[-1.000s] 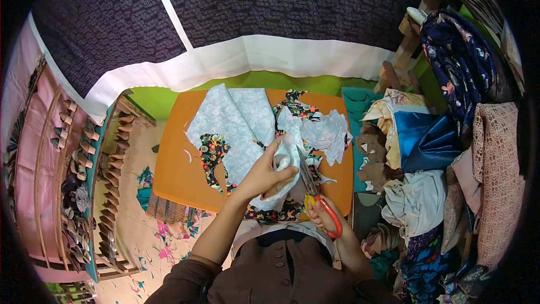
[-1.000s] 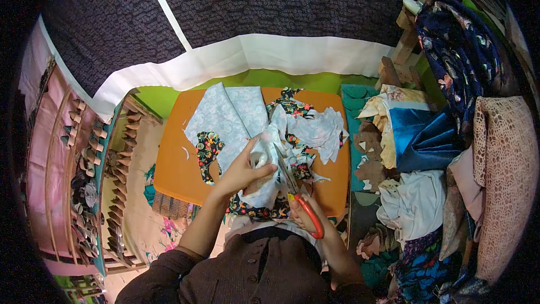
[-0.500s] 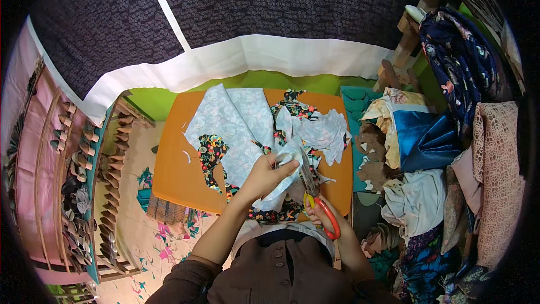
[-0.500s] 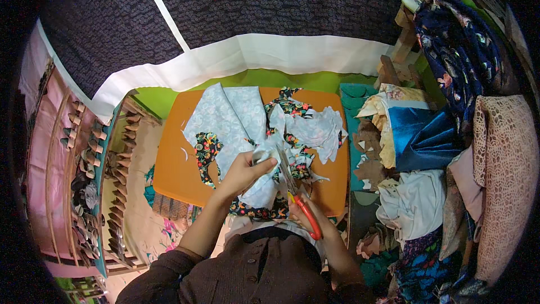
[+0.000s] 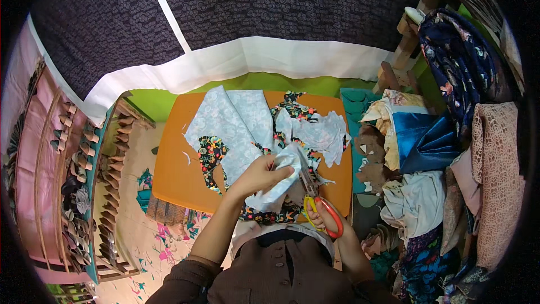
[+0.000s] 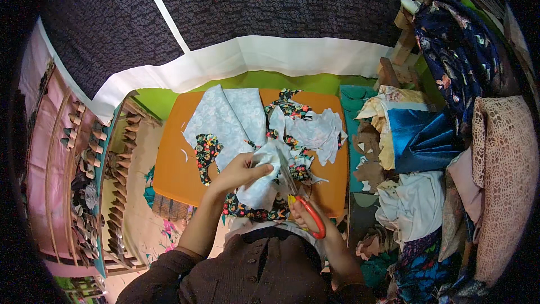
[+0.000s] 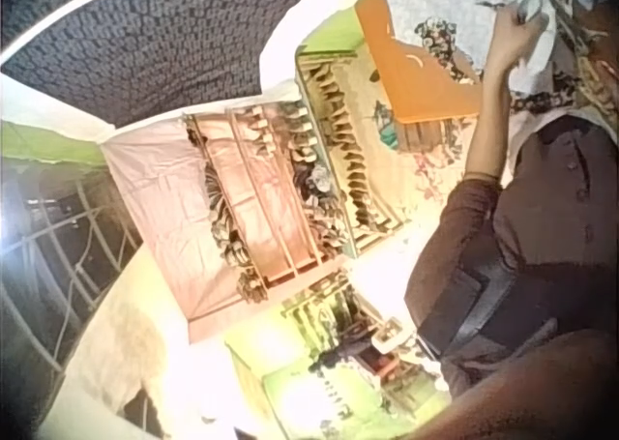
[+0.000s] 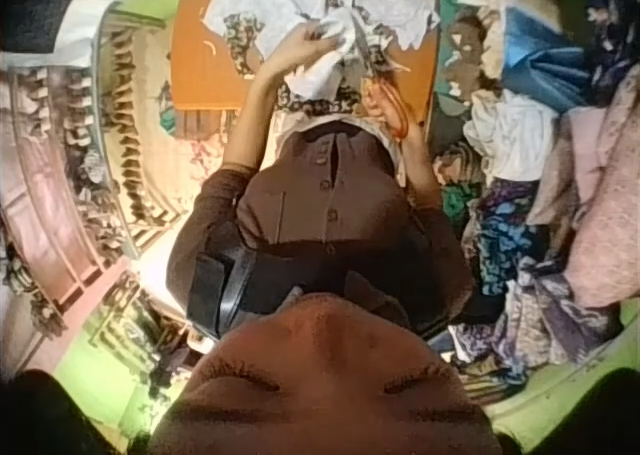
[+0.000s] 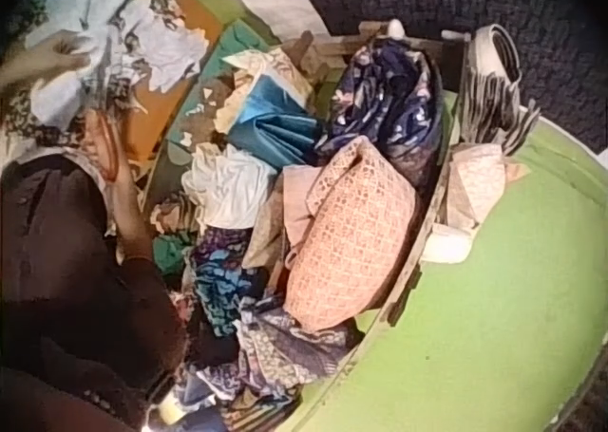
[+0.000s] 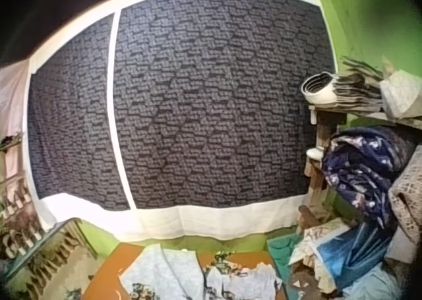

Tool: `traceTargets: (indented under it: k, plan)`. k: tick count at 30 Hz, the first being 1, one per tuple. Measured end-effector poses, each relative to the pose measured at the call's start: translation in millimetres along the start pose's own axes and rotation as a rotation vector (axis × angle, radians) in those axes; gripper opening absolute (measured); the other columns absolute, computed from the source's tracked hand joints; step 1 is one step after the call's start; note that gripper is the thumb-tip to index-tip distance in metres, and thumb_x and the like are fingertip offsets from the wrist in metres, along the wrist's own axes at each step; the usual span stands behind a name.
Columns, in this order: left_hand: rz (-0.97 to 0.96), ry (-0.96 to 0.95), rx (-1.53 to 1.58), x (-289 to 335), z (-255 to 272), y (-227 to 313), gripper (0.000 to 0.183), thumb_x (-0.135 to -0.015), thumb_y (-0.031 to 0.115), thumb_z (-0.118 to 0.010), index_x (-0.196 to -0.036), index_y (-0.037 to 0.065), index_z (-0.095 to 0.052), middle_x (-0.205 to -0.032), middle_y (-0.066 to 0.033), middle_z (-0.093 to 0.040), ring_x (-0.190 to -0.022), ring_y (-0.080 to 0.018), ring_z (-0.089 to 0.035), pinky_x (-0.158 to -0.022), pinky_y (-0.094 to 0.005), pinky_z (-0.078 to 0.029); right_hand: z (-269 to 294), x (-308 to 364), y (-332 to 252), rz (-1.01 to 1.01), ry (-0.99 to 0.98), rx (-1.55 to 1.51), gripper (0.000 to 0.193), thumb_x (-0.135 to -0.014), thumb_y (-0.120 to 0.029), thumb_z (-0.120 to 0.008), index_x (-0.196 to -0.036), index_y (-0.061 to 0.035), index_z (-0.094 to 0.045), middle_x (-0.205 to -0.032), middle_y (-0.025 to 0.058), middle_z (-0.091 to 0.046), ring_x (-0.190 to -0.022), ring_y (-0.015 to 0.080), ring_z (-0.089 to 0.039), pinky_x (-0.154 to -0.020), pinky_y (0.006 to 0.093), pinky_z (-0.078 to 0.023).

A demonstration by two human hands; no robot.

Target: The recorder is cutting patterned fabric into specific shapes using a pair of scissors at a workbench.

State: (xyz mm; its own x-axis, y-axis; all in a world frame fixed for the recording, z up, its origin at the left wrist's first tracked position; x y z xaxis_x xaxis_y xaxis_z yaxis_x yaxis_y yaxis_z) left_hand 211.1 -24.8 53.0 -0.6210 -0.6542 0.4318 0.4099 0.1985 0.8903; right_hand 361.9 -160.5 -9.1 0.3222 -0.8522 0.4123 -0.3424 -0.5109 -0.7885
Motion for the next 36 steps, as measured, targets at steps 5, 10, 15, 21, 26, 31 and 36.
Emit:
traceTargets:
  k: [5, 10, 15, 21, 26, 31, 36]
  plan:
    - [-0.271, 0.442, 0.214, -21.1, 4.7, -46.6, 0.031, -0.075, 0.022, -0.058, -0.095, 0.000, -0.050, -0.084, -0.0046, -0.051, -0.074, -0.0091, -0.047, -0.066, -0.0227, -0.039, 7.1, -7.0, 5.4, -0.091, 0.087, -0.024, 0.047, -0.078, -0.060, -0.031, -0.082, -0.0140, -0.039, -0.060, -0.0073, -0.028, -0.044, 0.0010, -0.020, -0.038, 0.0148, -0.017]
    - [-0.041, 0.241, 0.259, -24.9, -25.4, -78.9, 0.032, -0.080, 0.027, -0.050, -0.097, 0.001, -0.054, -0.091, -0.0052, -0.055, -0.082, -0.0104, -0.048, -0.071, -0.0226, -0.038, 8.5, -22.2, 9.0, -0.232, 0.239, -0.188, 0.047, -0.078, -0.061, -0.031, -0.077, -0.0145, -0.038, -0.054, -0.0073, -0.028, -0.039, 0.0013, -0.021, -0.035, 0.0163, -0.019]
    - [0.105, -0.084, 0.424, -30.3, -67.4, -88.6, 0.049, -0.084, 0.045, -0.035, -0.107, 0.005, -0.050, -0.103, -0.0066, -0.052, -0.093, -0.0155, -0.047, -0.082, -0.0293, -0.035, -7.2, -26.6, 7.9, -0.220, 0.215, -0.257, 0.047, -0.075, -0.060, -0.040, -0.075, -0.0137, -0.040, -0.052, -0.0082, -0.029, -0.039, 0.0012, -0.023, -0.036, 0.0157, -0.018]
    - [0.100, -0.089, 1.016, -36.3, -69.7, -78.3, 0.050, -0.082, 0.049, -0.037, -0.112, 0.010, -0.041, -0.112, -0.0049, -0.044, -0.102, -0.0165, -0.041, -0.087, -0.0298, -0.032, -10.4, -29.6, 11.2, -0.208, 0.160, -0.208, 0.047, -0.078, -0.060, -0.029, -0.079, -0.0138, -0.038, -0.053, -0.0061, -0.029, -0.037, 0.0028, -0.022, -0.034, 0.0169, -0.020]
    - [-0.045, 0.131, 1.113, -38.3, -55.4, -77.6, 0.027, -0.083, 0.036, -0.045, -0.087, 0.010, -0.045, -0.086, -0.0001, -0.049, -0.075, -0.0098, -0.045, -0.067, -0.0243, -0.037, -10.3, -23.2, 8.8, -0.206, 0.191, -0.189, 0.038, -0.081, -0.051, -0.040, -0.076, -0.0133, -0.039, -0.056, -0.0080, -0.032, -0.040, 0.0019, -0.027, -0.036, 0.0159, -0.023]
    - [0.094, 0.427, 0.803, -39.5, -47.4, -89.4, 0.028, -0.085, 0.032, -0.041, -0.079, 0.007, -0.051, -0.063, 0.0028, -0.046, -0.052, -0.0069, -0.040, -0.047, -0.0206, -0.035, -7.2, -20.3, 12.3, -0.196, 0.200, -0.090, 0.035, -0.081, -0.047, -0.043, -0.073, -0.0131, -0.038, -0.057, -0.0073, -0.032, -0.041, 0.0018, -0.027, -0.036, 0.0161, -0.024]
    - [0.075, 0.332, 0.669, -39.9, -44.3, -94.8, 0.028, -0.085, 0.030, -0.040, -0.081, 0.006, -0.055, -0.063, 0.0025, -0.047, -0.052, -0.0064, -0.041, -0.046, -0.0196, -0.036, 4.0, -19.0, 19.2, -0.157, 0.232, -0.092, 0.034, -0.081, -0.044, -0.045, -0.070, -0.0133, -0.037, -0.056, -0.0065, -0.032, -0.041, 0.0018, -0.028, -0.036, 0.0159, -0.023]
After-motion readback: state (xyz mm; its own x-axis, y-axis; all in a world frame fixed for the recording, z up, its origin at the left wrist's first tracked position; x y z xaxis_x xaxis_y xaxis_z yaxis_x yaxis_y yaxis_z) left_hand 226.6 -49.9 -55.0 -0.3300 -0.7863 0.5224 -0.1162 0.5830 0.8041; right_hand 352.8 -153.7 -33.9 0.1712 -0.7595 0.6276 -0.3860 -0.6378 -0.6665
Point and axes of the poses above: each hand's wrist, its own x-axis away from the middle knuckle, its own z-axis out of the back of the hand, y = z × x, the point moved 3 cm from there along -x, towards the middle knuckle
